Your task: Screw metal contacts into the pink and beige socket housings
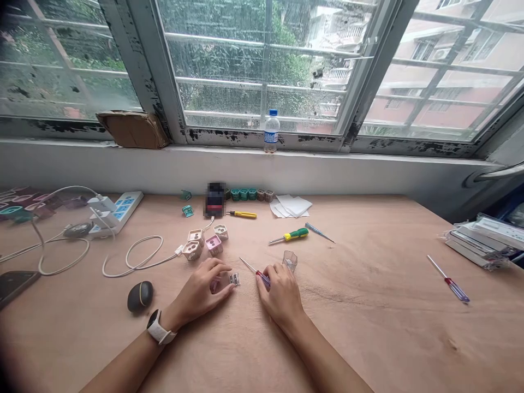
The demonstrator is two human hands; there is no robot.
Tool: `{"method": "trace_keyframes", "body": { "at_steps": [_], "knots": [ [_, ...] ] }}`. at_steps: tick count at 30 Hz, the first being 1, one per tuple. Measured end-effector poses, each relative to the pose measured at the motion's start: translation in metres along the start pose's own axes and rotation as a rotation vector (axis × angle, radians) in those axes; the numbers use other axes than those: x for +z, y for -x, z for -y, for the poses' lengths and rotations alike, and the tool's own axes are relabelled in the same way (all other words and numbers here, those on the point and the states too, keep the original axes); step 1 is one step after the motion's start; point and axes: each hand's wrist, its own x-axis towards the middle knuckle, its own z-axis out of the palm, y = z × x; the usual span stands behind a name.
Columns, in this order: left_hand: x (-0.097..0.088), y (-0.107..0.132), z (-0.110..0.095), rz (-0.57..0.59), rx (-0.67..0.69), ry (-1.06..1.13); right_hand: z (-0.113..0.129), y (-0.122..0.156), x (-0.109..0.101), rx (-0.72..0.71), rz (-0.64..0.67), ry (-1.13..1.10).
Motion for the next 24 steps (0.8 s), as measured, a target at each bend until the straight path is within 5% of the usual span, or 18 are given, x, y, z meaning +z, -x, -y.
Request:
{"method": "trace_keyframes", "body": {
  "at_steps": [8,17,24],
  "knots": [
    [-0.004,0.000,0.003,-0.089,-0.072,-0.027,0.005,0.000,0.000,-0.075,-0.005,0.024],
    [-0.001,0.001,0.003,-0.139,-0.086,0.179,0.026,0.004,-0.008,-0.517,0.110,-0.043],
    [0.005,0.002,0.004,-0.149,-0.078,0.228,0.029,0.003,-0.008,-0.551,0.123,-0.090]
  ]
}}
